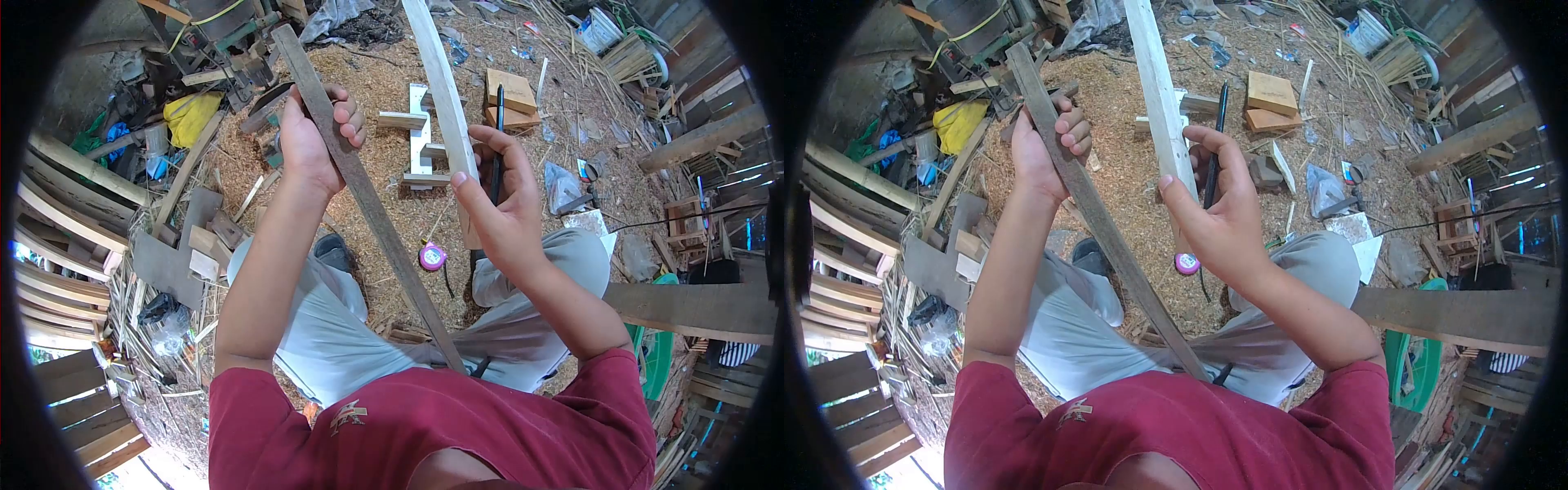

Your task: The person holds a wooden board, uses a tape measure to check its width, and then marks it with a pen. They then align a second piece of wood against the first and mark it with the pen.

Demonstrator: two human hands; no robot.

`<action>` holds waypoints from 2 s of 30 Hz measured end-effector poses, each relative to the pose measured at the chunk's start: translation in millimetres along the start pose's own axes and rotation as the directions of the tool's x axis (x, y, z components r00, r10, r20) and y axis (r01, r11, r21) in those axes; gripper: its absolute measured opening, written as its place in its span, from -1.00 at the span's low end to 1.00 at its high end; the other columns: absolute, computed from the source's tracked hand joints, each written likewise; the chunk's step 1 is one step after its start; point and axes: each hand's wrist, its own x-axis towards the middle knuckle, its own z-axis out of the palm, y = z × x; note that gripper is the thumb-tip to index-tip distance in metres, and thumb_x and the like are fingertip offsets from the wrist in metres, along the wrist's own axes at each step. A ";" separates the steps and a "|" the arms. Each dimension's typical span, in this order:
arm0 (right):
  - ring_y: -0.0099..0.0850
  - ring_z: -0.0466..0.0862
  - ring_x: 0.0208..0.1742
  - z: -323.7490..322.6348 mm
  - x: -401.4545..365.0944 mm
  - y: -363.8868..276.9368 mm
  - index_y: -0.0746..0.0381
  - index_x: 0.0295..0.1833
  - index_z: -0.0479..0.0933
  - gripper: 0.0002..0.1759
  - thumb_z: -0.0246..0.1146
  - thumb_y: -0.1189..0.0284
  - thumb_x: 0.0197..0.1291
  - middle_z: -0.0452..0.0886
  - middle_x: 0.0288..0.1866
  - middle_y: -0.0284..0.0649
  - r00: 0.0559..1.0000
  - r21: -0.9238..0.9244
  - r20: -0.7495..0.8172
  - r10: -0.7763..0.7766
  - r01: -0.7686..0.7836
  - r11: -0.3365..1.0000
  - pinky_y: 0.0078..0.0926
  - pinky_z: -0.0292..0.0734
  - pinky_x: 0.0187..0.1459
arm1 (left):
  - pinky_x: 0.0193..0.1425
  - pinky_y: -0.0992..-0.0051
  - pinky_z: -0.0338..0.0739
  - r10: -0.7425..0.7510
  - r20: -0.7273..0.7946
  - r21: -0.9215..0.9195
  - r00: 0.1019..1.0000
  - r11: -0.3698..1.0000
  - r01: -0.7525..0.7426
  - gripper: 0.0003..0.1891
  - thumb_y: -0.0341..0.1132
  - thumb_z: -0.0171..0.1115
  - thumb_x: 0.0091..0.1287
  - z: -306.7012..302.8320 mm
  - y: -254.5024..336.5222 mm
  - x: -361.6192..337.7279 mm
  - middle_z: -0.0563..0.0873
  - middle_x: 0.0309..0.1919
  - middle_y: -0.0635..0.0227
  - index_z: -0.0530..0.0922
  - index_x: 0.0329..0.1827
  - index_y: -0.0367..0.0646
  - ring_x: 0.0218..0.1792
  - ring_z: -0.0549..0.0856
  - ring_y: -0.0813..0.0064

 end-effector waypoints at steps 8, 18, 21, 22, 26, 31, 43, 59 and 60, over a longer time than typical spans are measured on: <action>-0.55 0.50 -0.02 0.1 -2.4 -0.1 0.36 0.37 0.34 -0.43 0.35 0.52 0.30 0.48 -0.03 -0.29 0.999 -0.093 0.024 -0.047 0.049 0.994 -0.53 0.45 0.07 | -0.49 0.49 0.40 0.076 -0.164 0.144 0.983 0.988 -0.053 -0.30 0.39 -0.23 0.55 20.5 -2.9 -7.4 0.43 -0.55 0.44 0.46 -0.19 -0.16 -0.57 0.45 0.53; -0.25 0.50 -0.19 7.2 -17.0 7.4 0.36 0.31 0.38 -0.44 0.32 0.51 0.19 0.44 -0.14 -0.07 0.936 -0.385 0.202 -0.287 0.346 0.856 -0.34 0.45 -0.12 | -0.43 0.43 0.52 0.101 -0.181 0.241 0.978 0.969 -0.055 -0.29 0.48 -0.22 0.50 14.2 -5.8 -6.0 0.53 -0.54 0.42 0.48 -0.25 -0.06 -0.51 0.61 0.45; -0.16 0.52 -0.15 13.5 -23.6 3.6 0.37 0.33 0.36 -0.41 0.32 0.50 0.19 0.44 -0.10 -0.01 0.934 -0.398 0.249 -0.256 0.340 0.852 -0.28 0.47 -0.11 | -0.34 0.38 0.58 0.047 -0.092 0.219 0.995 0.975 -0.026 -0.30 0.46 -0.20 0.50 4.6 -1.1 -3.9 0.59 -0.49 0.40 0.53 -0.17 -0.06 -0.43 0.66 0.42; -0.14 0.52 -0.14 15.3 -25.2 5.9 0.37 0.34 0.35 -0.40 0.32 0.50 0.20 0.44 -0.08 0.00 0.932 -0.395 0.259 -0.255 0.343 0.852 -0.27 0.47 -0.10 | -0.30 0.36 0.61 0.067 -0.117 0.203 0.991 0.978 -0.042 -0.30 0.45 -0.19 0.51 9.2 -2.7 -4.9 0.62 -0.45 0.38 0.55 -0.11 -0.06 -0.40 0.68 0.41; -0.04 0.53 -0.11 20.7 -31.7 6.1 0.37 0.37 0.31 -0.38 0.32 0.50 0.21 0.42 -0.02 0.07 0.931 -0.372 0.292 -0.221 0.323 0.870 -0.19 0.48 -0.06 | -0.12 0.31 0.68 0.126 -0.178 0.141 0.976 0.985 -0.102 -0.31 0.39 -0.11 0.52 24.2 -8.8 -7.3 0.72 -0.30 0.31 0.62 0.05 -0.09 -0.28 0.74 0.35; 0.00 0.51 -0.07 22.2 -35.1 8.8 0.38 0.37 0.29 -0.36 0.33 0.51 0.20 0.41 0.03 0.10 0.915 -0.373 0.337 -0.221 0.345 0.861 -0.17 0.48 -0.03 | -0.15 0.31 0.68 0.155 -0.222 0.133 0.963 0.983 -0.128 -0.31 0.40 -0.07 0.50 23.3 -10.0 -5.9 0.73 -0.27 0.28 0.64 0.04 -0.10 -0.28 0.74 0.36; -0.04 0.50 -0.08 27.7 -38.9 12.4 0.36 0.38 0.26 -0.32 0.37 0.51 0.18 0.39 0.00 0.06 0.915 -0.337 0.349 -0.202 0.324 0.884 -0.18 0.48 -0.04 | -0.27 0.34 0.65 0.172 -0.262 0.163 0.950 0.978 -0.132 -0.30 0.42 -0.11 0.50 22.6 -9.8 -4.0 0.70 -0.31 0.28 0.63 -0.01 -0.09 -0.35 0.71 0.38; -0.12 0.49 -0.10 28.8 -46.3 16.3 0.39 0.43 0.23 -0.26 0.37 0.48 0.18 0.36 -0.02 0.05 0.930 -0.358 0.307 -0.203 0.311 0.880 -0.24 0.47 -0.12 | -0.35 0.37 0.70 0.119 -0.140 0.182 0.983 0.979 -0.093 -0.33 0.40 -0.19 0.54 16.7 -9.0 -5.6 0.73 -0.31 0.21 0.58 -0.03 -0.05 -0.38 0.73 0.42; -0.12 0.48 -0.11 29.0 -45.1 17.9 0.40 0.43 0.23 -0.26 0.37 0.48 0.18 0.37 -0.01 0.06 0.924 -0.350 0.304 -0.232 0.335 0.875 -0.24 0.47 -0.12 | -0.34 0.37 0.70 0.119 -0.145 0.173 0.982 0.980 -0.093 -0.33 0.40 -0.19 0.54 16.5 -9.3 -5.4 0.73 -0.30 0.20 0.58 -0.01 -0.05 -0.37 0.73 0.41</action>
